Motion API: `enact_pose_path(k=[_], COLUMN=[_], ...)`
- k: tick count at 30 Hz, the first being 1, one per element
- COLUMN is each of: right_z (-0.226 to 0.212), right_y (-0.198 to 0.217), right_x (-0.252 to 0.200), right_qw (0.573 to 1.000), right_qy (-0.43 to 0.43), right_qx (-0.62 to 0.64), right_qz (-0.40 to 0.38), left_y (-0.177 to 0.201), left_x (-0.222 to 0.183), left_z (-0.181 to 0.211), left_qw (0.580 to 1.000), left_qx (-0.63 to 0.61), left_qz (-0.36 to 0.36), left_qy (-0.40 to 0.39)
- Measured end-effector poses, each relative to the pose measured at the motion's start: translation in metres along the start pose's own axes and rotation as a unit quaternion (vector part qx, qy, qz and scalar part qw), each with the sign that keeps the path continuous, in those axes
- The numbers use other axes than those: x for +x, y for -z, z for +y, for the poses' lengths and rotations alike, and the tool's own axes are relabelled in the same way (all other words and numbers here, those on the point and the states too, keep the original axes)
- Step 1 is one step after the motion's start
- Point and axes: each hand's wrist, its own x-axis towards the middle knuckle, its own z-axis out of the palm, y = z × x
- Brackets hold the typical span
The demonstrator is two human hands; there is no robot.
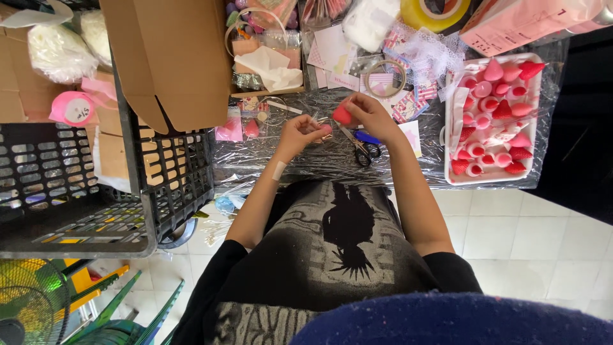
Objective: Packing small craft items and beauty sponges into small bags and boxes.
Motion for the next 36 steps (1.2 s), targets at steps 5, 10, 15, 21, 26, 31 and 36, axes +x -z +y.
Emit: enact_pose_path(k=[5,10,15,21,26,31,36], right_z=[0.016,0.0,0.009,0.005,0.012,0.015,0.01], right_y=[0.006,0.004,0.009,0.011,0.016,0.016,0.01], right_x=[0.006,-0.001,0.001,-0.001,-0.001,-0.002,-0.007], right_qw=[1.0,0.998,0.997,0.994,0.991,0.99,0.993], right_qy=[0.005,-0.065,-0.074,-0.099,-0.108,-0.119,-0.111], right_qx=[0.017,0.011,-0.016,0.035,0.048,0.051,0.043], right_qz=[-0.025,-0.019,-0.028,-0.041,-0.063,-0.059,-0.022], left_y=[-0.003,-0.004,-0.008,-0.012,-0.012,-0.015,-0.018], left_x=[-0.004,-0.009,-0.013,-0.016,-0.016,-0.015,-0.016], left_z=[0.009,0.005,0.005,0.01,0.001,0.004,0.004], left_qw=[1.0,0.999,0.993,0.996,0.996,0.994,0.991], left_qx=[0.02,0.05,0.103,0.069,0.078,0.092,0.129], left_qz=[0.001,0.006,0.0,-0.008,-0.014,-0.023,-0.013], left_qy=[0.006,-0.018,-0.059,-0.05,-0.049,-0.05,-0.041])
